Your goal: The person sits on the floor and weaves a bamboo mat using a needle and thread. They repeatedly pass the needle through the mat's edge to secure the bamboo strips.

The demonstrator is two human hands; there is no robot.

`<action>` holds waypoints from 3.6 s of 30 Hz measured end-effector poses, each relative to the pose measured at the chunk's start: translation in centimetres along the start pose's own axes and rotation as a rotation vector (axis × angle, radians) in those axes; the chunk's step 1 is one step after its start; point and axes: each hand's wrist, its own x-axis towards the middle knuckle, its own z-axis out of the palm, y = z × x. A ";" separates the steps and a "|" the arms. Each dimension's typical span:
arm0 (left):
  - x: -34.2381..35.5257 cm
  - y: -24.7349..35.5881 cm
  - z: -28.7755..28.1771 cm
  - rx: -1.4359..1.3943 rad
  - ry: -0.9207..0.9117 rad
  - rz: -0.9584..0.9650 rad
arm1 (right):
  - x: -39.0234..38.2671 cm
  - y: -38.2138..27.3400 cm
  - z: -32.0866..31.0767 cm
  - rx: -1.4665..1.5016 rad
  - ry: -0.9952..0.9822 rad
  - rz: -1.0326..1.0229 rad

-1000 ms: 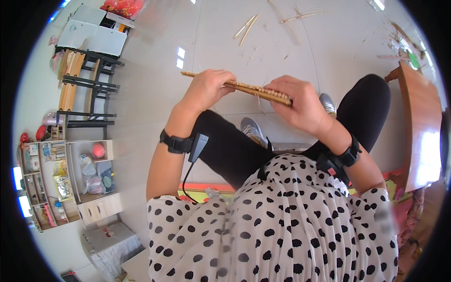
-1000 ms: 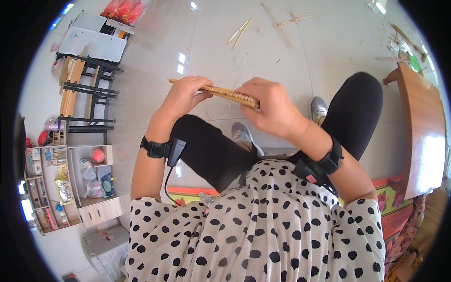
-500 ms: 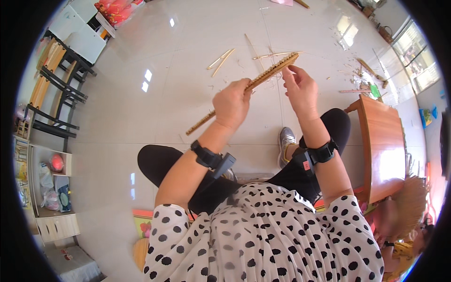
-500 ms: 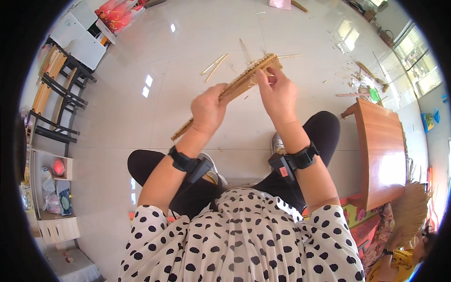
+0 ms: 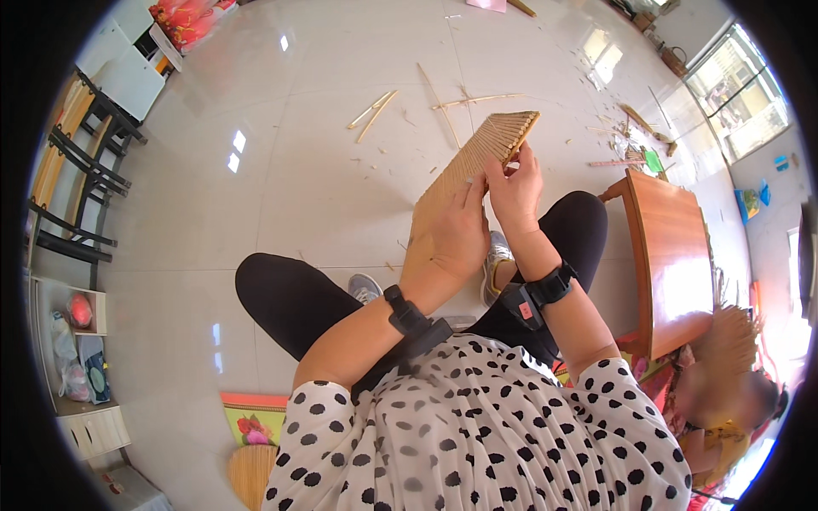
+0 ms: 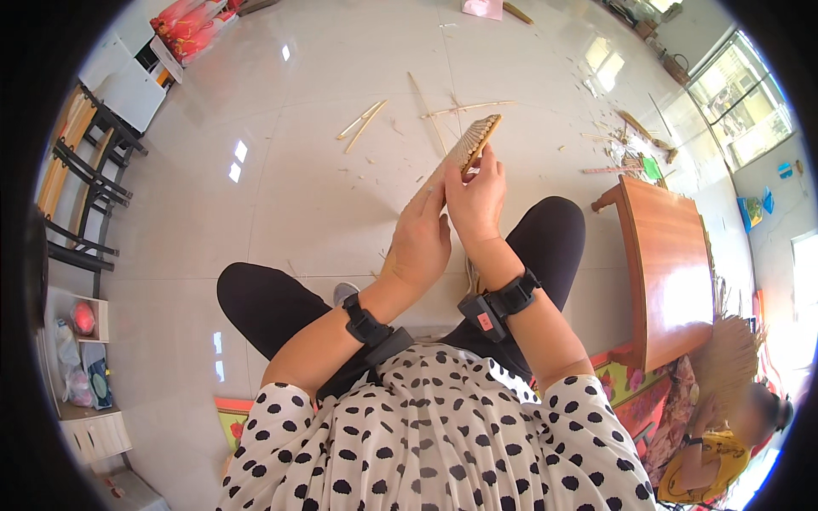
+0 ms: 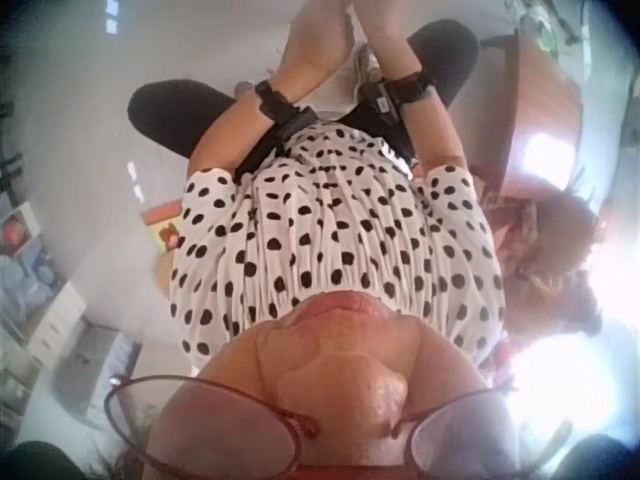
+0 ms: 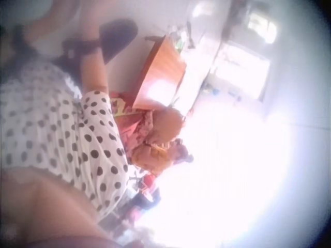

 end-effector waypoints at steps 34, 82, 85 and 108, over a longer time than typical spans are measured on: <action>5.7 -2.9 -2.3 -0.515 0.504 -0.228 | -1.3 0.3 -1.9 -0.293 0.138 -0.288; 5.7 -3.4 -8.7 -0.083 -0.210 0.080 | -3.8 -0.9 0.4 -0.018 0.052 -0.213; 5.9 -3.6 -8.6 -0.118 -0.202 0.101 | -3.7 -0.9 0.5 -0.111 0.091 -0.262; 6.6 -5.8 -18.9 -0.535 0.378 -0.179 | -3.0 -0.6 -0.2 -0.148 0.111 -0.395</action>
